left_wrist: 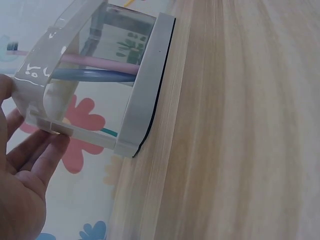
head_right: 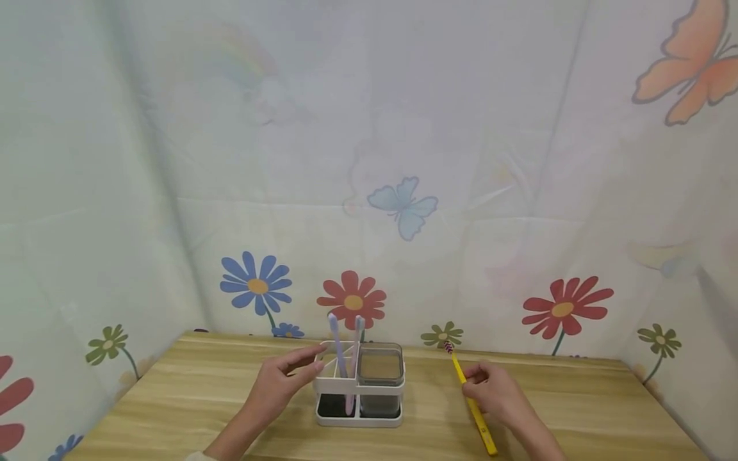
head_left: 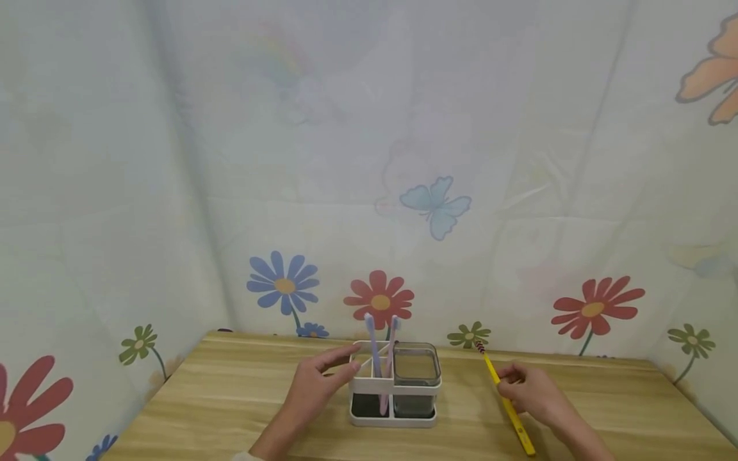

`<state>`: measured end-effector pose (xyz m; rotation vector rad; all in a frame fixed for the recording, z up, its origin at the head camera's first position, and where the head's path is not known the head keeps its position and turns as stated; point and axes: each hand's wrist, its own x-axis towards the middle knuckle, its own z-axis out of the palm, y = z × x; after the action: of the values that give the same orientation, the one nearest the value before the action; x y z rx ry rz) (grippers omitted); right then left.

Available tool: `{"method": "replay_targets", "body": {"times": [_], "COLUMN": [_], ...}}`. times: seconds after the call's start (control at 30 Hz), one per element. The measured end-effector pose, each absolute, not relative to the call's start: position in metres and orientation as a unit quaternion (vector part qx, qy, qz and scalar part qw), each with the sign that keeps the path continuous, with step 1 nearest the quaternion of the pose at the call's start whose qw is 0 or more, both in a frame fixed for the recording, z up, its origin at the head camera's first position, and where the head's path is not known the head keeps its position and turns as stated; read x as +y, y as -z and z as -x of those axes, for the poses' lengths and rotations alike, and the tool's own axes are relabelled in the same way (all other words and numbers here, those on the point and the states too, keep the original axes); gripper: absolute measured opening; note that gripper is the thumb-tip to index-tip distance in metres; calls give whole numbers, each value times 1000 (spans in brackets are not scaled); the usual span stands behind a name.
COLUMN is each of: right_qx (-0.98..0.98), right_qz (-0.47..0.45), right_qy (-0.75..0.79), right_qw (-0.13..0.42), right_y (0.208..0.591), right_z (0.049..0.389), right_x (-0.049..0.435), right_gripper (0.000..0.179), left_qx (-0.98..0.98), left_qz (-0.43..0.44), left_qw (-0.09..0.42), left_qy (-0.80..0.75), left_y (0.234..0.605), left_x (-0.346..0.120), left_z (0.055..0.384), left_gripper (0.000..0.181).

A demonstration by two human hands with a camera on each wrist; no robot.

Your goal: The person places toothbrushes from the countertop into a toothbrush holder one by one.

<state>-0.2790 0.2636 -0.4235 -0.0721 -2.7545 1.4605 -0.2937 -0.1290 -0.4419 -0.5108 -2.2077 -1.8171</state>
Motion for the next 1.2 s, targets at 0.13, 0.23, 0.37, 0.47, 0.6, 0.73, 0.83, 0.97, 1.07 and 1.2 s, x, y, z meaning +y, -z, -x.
{"method": "replay_targets", "body": {"times": [0.13,0.23,0.37,0.47,0.6,0.73,0.83,0.97,1.07,1.2], "right_qx": [-871,-862,-851,-847,-840,-832,-828,-825,-820,-807], "right_qz": [7,3,-9,-16,-24,-39,-50,-55,-58,-63], "right_qy": [-490,-506,-523,-529,-539,-548,-551,-553,-561,-578], "right_qw": [23,31,42,50,57,71,85,98,101,103], "right_y": [414,408,404,402,399,396,390,381,376,367], "right_z": [277,274,271,270,268,266,264,262,260,256], "right_x": [264,264,262,261,259,257,254,251,247,239], "right_gripper": [24,28,33,35,35,35,36,38,38,36], "left_qx": [-764,-768,-770,-770,-766,-763,-762,-758,-752,-744], "left_qz": [166,164,168,166,166,170,176,183,188,194], "left_qw": [115,116,115,114,114,113,116,119,119,117], "left_qy": [612,608,605,605,610,613,613,615,620,628], "left_y": [443,443,445,444,443,443,443,443,444,444], "left_x": [-129,-129,-130,-130,-130,-130,-131,-131,-131,-131], "left_z": [295,296,296,296,296,296,296,296,297,296], "left_gripper": [32,32,33,33,33,32,33,33,33,32]}}
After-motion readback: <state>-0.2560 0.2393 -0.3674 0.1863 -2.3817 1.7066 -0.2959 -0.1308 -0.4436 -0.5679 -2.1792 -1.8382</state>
